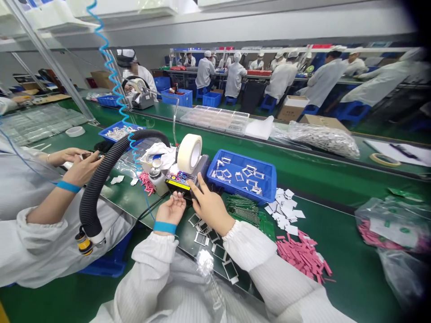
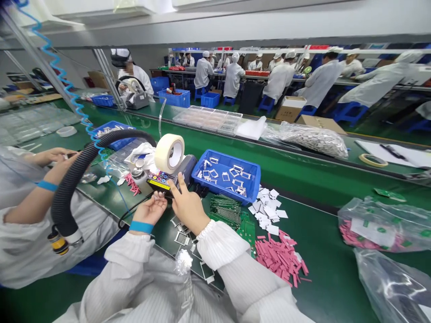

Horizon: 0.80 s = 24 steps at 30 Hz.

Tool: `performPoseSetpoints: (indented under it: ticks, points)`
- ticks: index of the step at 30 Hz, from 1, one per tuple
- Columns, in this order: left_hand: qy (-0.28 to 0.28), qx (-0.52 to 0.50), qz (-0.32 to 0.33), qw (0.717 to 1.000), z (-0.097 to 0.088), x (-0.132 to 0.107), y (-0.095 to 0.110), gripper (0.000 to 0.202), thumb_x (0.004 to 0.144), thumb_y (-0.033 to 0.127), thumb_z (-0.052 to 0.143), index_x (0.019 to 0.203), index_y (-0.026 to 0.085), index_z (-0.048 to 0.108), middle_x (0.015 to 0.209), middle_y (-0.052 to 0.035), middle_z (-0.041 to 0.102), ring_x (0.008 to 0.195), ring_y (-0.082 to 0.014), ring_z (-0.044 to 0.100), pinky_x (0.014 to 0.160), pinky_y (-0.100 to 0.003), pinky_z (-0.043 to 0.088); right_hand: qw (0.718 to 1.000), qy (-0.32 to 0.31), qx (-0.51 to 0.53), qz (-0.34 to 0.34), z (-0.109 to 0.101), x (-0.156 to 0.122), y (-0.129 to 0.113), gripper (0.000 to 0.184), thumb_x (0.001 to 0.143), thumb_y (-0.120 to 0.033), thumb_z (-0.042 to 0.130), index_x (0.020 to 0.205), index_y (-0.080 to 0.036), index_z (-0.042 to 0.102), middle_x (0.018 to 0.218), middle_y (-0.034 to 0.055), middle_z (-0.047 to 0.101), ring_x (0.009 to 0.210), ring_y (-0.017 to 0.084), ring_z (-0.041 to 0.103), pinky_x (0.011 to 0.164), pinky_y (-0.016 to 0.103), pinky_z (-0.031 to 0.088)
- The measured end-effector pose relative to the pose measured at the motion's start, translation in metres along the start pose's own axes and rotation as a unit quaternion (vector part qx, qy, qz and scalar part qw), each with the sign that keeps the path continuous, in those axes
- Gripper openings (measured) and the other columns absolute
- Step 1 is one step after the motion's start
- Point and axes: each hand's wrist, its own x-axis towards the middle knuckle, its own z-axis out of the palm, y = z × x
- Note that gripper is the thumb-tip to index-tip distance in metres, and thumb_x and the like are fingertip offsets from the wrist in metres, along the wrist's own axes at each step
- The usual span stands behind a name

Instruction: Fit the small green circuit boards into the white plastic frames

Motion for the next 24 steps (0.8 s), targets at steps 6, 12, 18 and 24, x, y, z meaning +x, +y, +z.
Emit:
performPoseSetpoints:
  ticks: [6, 12, 18, 24]
  points:
    - [0.024, -0.037, -0.078, 0.996, 0.005, -0.004, 0.019, 0.033, 0.083, 0.032, 0.052, 0.112, 0.017, 0.052, 0.111, -0.0077, 0.058, 0.091, -0.0195, 0.059, 0.075, -0.04, 0.051, 0.995, -0.022, -0.094, -0.016, -0.004, 0.003, 0.001, 0.057, 0.086, -0.02, 0.035, 0.141, -0.025, 0.02, 0.147, 0.019, 0.011, 0.063, 0.016, 0.063, 0.054, 0.03, 0.046]
    - [-0.012, -0.069, -0.09, 0.994, 0.015, -0.043, 0.042, 0.029, 0.085, 0.001, 0.033, 0.065, 0.013, 0.05, 0.058, 0.0025, 0.049, 0.047, -0.0054, 0.046, 0.048, -0.021, 0.04, 0.994, -0.015, -0.111, -0.003, -0.003, 0.004, -0.005, 0.059, 0.085, -0.017, 0.037, 0.141, -0.022, 0.02, 0.146, 0.0229, 0.011, 0.062, 0.016, 0.063, 0.052, 0.028, 0.045]
    - [-0.191, -0.023, 0.155, 0.969, -0.001, -0.097, 0.091, 0.013, 0.083, 0.012, 0.047, 0.075, 0.016, 0.056, 0.051, 0.0063, 0.041, 0.048, -0.0054, 0.039, 0.056, -0.021, 0.041, 0.999, -0.017, -0.052, 0.003, -0.008, 0.006, -0.006, 0.053, 0.087, -0.022, 0.034, 0.139, -0.023, 0.027, 0.147, 0.0182, 0.015, 0.064, 0.016, 0.063, 0.051, 0.027, 0.045]
    - [-0.249, 0.212, -0.045, 0.944, -0.045, -0.097, 0.027, 0.035, 0.061, 0.035, 0.075, 0.09, 0.02, 0.061, 0.065, 0.0041, 0.053, 0.058, -0.0071, 0.045, 0.06, -0.022, 0.036, 0.999, 0.004, -0.03, 0.02, -0.005, 0.004, -0.006, 0.055, 0.085, -0.019, 0.037, 0.139, -0.025, 0.028, 0.149, 0.0142, 0.013, 0.065, 0.015, 0.063, 0.051, 0.026, 0.044]
